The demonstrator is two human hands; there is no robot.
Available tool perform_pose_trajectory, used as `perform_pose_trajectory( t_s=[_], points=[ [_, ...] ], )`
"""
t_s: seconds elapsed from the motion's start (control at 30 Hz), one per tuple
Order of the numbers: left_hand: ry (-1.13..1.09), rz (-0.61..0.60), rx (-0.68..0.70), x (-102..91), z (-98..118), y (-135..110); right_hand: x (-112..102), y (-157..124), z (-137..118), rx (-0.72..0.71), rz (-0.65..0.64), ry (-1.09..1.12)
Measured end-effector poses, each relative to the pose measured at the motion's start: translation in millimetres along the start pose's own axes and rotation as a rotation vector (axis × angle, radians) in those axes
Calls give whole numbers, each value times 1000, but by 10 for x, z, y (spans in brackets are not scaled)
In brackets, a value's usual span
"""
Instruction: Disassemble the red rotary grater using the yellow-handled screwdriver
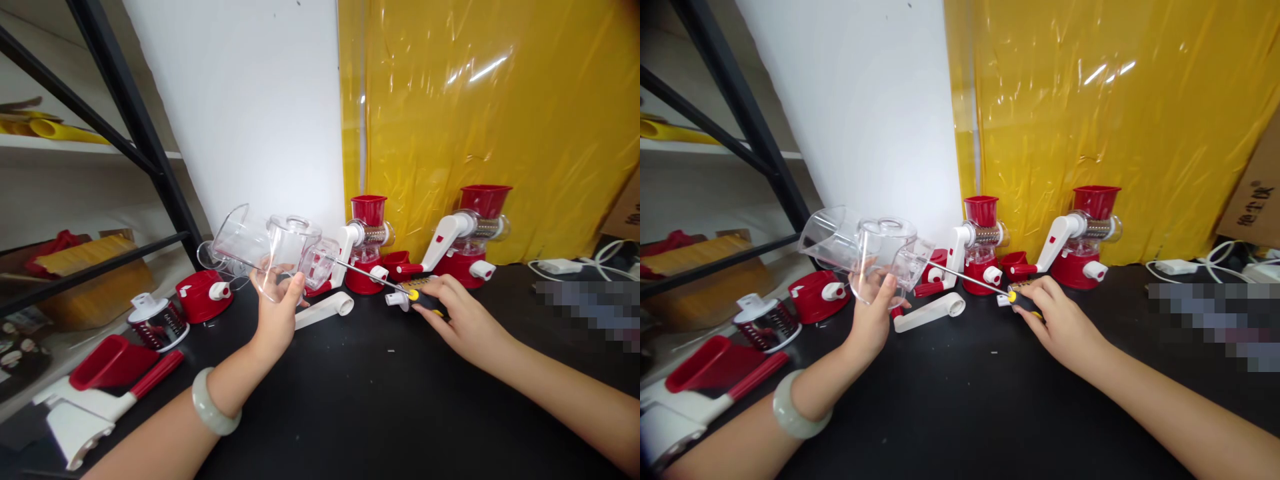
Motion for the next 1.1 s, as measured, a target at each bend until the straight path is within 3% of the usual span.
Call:
perform_pose_trajectory(
  t_s=[0.27, 0.5, 1.1],
  points=[
    [7, 9, -23, -3, -26, 13, 54, -46, 81, 101, -66, -37],
    [-13, 8, -34, -7, -32, 9, -7, -1, 1, 54, -141, -47],
    [-27, 49, -83, -84, -105, 55, -146, -15, -156, -120, 83, -170]
  ],
)
Point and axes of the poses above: each hand's wrist, its own y-axis towards the middle knuckle, its own x-axis out of the palm, z = x × y, the point moved 8 cm from there along y, towards the middle knuckle, and after that the axes turned 12 degrees about -y, right-handed, at the moved point
